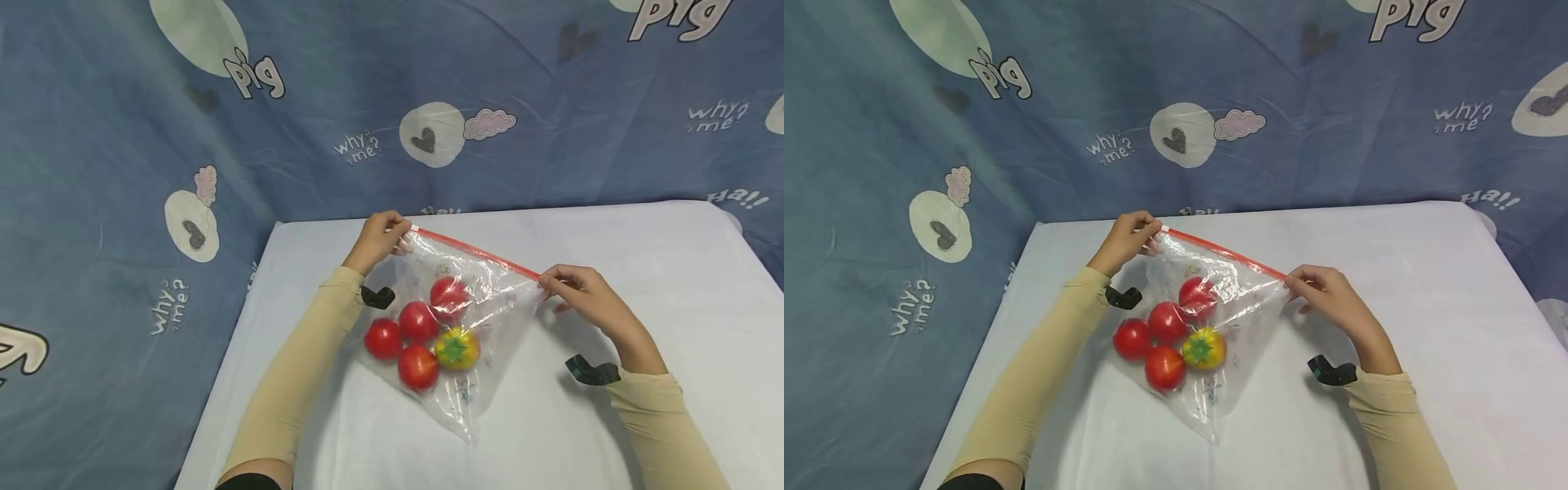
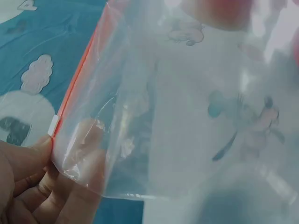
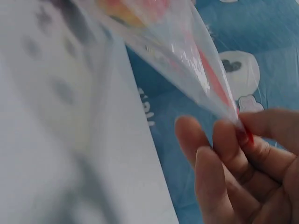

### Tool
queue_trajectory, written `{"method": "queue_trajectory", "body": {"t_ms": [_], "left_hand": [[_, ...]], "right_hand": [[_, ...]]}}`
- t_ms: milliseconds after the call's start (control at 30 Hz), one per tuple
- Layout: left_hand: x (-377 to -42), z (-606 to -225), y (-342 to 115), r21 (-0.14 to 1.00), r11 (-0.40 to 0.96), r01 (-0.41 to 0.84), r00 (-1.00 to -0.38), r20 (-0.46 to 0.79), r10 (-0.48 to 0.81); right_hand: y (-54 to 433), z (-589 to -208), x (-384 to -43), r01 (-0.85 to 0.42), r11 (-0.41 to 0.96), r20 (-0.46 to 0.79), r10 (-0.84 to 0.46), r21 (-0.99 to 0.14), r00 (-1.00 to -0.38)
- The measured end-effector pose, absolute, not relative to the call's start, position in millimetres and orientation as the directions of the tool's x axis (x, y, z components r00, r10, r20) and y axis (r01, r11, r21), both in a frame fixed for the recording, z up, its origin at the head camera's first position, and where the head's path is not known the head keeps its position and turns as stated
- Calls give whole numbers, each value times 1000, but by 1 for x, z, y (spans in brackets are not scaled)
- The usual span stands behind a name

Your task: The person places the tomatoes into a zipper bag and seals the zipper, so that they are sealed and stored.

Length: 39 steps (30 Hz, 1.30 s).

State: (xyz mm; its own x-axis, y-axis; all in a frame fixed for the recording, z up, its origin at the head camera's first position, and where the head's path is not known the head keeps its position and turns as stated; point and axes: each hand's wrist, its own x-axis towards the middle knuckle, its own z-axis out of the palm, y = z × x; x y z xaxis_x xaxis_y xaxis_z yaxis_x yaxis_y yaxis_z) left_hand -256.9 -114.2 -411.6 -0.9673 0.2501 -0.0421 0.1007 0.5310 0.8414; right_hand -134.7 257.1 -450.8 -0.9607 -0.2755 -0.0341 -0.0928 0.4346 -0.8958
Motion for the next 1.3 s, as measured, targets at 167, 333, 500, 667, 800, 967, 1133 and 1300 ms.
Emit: {"method": "queue_trajectory", "body": {"t_ms": [167,333,500,667,800,967,1133,1300], "left_hand": [[-238,-429,-123,869,493,46,-982,-51,181],[-216,-437,-125,951,305,-44,-988,-88,130],[-201,-447,-126,986,153,-67,-995,-78,67],[-194,-449,-128,997,57,-59,-998,-61,33],[-194,-449,-131,998,39,-43,-999,-44,30],[-194,-448,-137,999,43,-25,-999,-26,19],[-191,-449,-143,999,49,-16,-1000,-17,18],[-191,-451,-144,999,52,3,-1000,3,13]], "right_hand": [[257,-449,-148,-69,439,-7,-169,-896,-986],[254,-451,-162,-48,400,22,-68,-915,-997],[248,-451,-173,-24,357,30,12,-934,-999],[242,-450,-177,-30,330,49,49,-943,-998],[238,-452,-180,-38,316,58,53,-948,-997],[234,-455,-182,-26,280,35,26,-960,-999],[229,-453,-181,-9,271,12,10,-962,-1000],[227,-453,-179,-4,278,9,16,-961,-1000]]}}
